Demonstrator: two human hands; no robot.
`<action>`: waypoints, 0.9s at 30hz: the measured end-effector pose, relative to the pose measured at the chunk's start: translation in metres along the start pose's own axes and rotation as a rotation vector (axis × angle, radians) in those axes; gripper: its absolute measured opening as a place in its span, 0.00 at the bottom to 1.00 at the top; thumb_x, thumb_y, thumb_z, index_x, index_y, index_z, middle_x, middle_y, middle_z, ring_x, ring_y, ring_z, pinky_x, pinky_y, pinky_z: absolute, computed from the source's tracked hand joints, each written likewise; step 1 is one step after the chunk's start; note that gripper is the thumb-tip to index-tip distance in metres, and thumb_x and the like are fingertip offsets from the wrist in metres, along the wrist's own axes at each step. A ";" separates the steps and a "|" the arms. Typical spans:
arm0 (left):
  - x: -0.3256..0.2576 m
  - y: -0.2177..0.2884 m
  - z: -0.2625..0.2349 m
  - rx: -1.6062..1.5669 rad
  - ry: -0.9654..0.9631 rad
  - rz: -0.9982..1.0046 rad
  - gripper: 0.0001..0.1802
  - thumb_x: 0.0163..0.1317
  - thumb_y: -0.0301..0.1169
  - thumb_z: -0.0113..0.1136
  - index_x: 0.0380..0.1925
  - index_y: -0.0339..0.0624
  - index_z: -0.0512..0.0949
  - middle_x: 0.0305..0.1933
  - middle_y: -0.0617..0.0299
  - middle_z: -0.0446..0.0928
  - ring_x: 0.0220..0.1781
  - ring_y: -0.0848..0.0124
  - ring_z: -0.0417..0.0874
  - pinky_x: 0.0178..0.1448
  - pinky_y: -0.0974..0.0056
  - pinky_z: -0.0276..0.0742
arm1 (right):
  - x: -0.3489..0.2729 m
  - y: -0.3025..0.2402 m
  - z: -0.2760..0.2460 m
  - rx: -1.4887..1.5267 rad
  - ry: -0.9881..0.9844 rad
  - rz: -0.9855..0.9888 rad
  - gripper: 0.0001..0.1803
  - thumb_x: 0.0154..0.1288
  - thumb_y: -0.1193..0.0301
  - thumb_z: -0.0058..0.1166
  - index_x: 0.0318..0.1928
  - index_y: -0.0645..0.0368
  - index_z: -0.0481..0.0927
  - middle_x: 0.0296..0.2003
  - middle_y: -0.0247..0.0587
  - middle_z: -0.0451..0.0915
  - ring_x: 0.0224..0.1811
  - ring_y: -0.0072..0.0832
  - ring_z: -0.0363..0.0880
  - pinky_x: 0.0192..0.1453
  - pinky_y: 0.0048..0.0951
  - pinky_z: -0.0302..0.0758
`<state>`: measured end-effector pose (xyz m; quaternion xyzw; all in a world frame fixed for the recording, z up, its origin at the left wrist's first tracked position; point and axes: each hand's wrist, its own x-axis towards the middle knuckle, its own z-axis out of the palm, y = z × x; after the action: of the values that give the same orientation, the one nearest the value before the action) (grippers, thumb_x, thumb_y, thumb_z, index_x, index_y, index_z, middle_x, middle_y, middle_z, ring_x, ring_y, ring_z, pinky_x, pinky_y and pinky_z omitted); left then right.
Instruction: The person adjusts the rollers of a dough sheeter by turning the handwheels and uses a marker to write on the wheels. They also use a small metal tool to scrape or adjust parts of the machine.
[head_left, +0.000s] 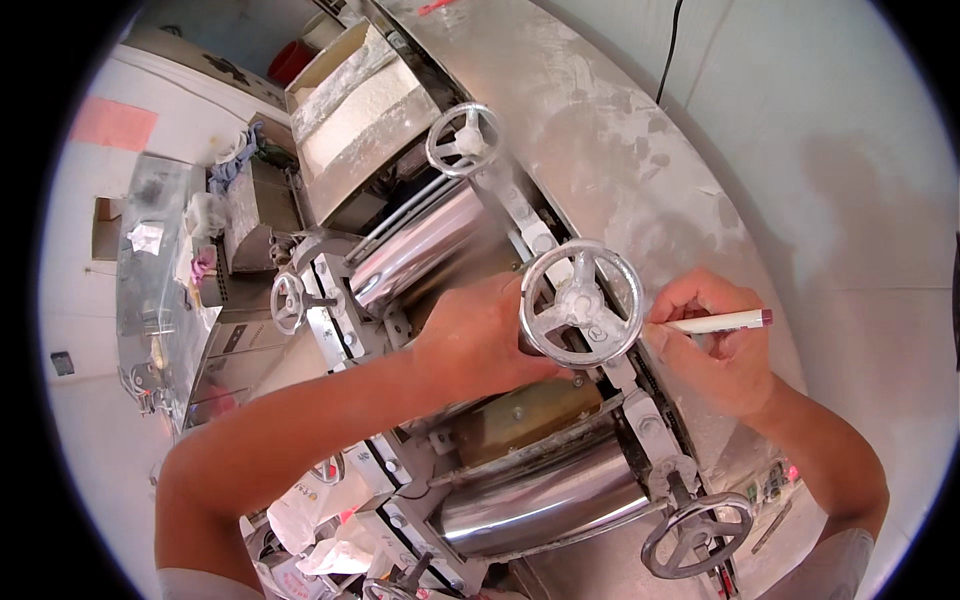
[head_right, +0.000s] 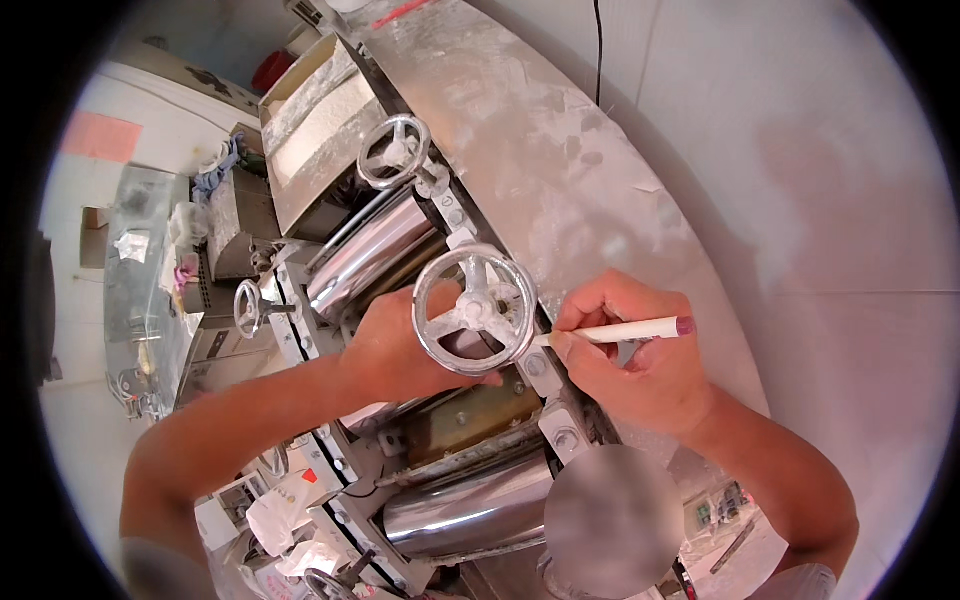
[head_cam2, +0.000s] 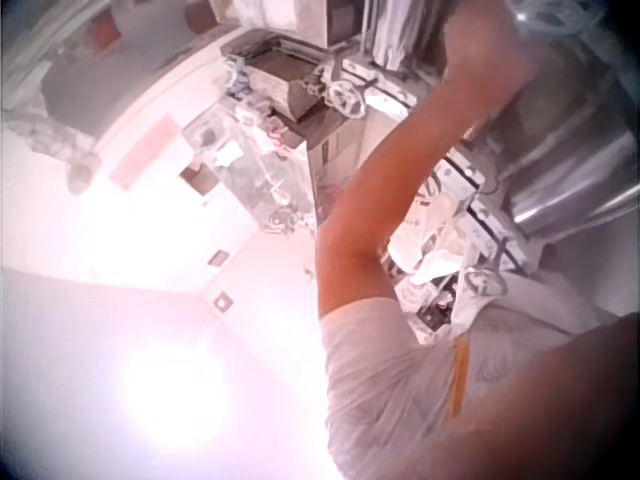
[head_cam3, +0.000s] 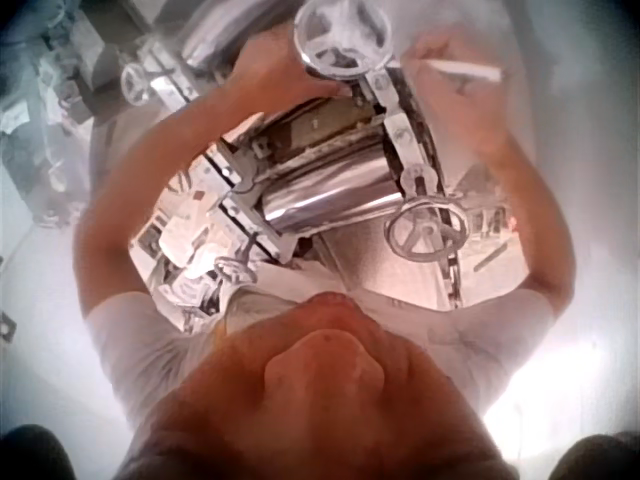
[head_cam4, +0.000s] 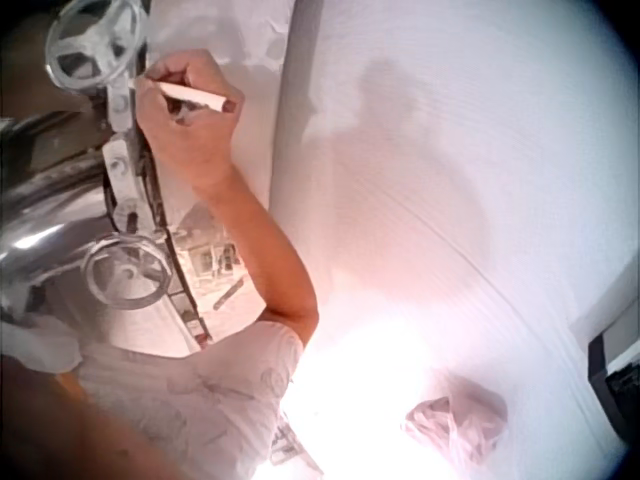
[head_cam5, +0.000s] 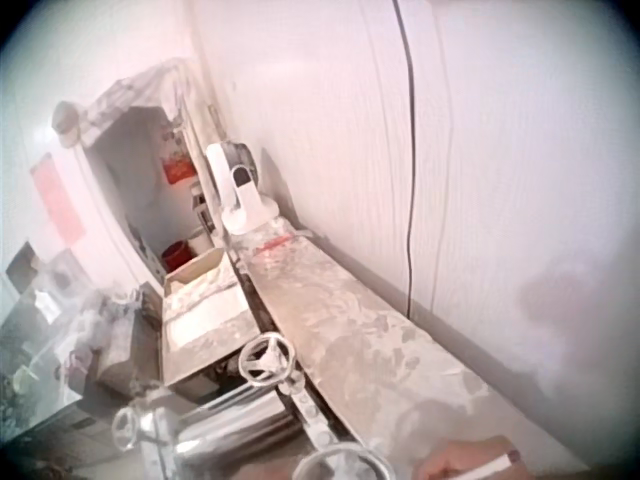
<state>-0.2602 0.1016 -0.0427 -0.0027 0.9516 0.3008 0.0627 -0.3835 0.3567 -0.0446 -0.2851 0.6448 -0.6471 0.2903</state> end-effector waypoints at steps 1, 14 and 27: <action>0.001 -0.005 0.005 0.000 0.073 0.082 0.33 0.49 0.54 0.88 0.47 0.47 0.86 0.40 0.59 0.85 0.42 0.51 0.89 0.46 0.52 0.86 | 0.000 0.004 0.003 0.013 0.008 -0.005 0.06 0.69 0.83 0.66 0.42 0.62 0.83 0.30 0.27 0.83 0.30 0.09 0.72 0.32 0.18 0.66; -0.001 -0.019 0.016 -0.038 0.052 0.097 0.40 0.45 0.45 0.86 0.59 0.47 0.82 0.50 0.53 0.85 0.50 0.48 0.87 0.54 0.49 0.84 | 0.009 0.009 0.018 -0.233 0.037 -0.197 0.09 0.61 0.85 0.67 0.39 0.61 0.83 0.27 0.30 0.83 0.26 0.09 0.74 0.26 0.19 0.67; -0.007 -0.026 0.020 0.020 0.140 0.165 0.31 0.55 0.51 0.85 0.45 0.40 0.80 0.40 0.51 0.80 0.37 0.48 0.84 0.43 0.50 0.81 | 0.008 0.009 0.011 0.036 0.082 0.043 0.05 0.69 0.82 0.64 0.40 0.63 0.81 0.31 0.27 0.81 0.31 0.09 0.74 0.32 0.19 0.70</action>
<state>-0.2498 0.0910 -0.0728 0.0553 0.9536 0.2946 -0.0292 -0.3809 0.3435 -0.0534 -0.2392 0.6502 -0.6636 0.2825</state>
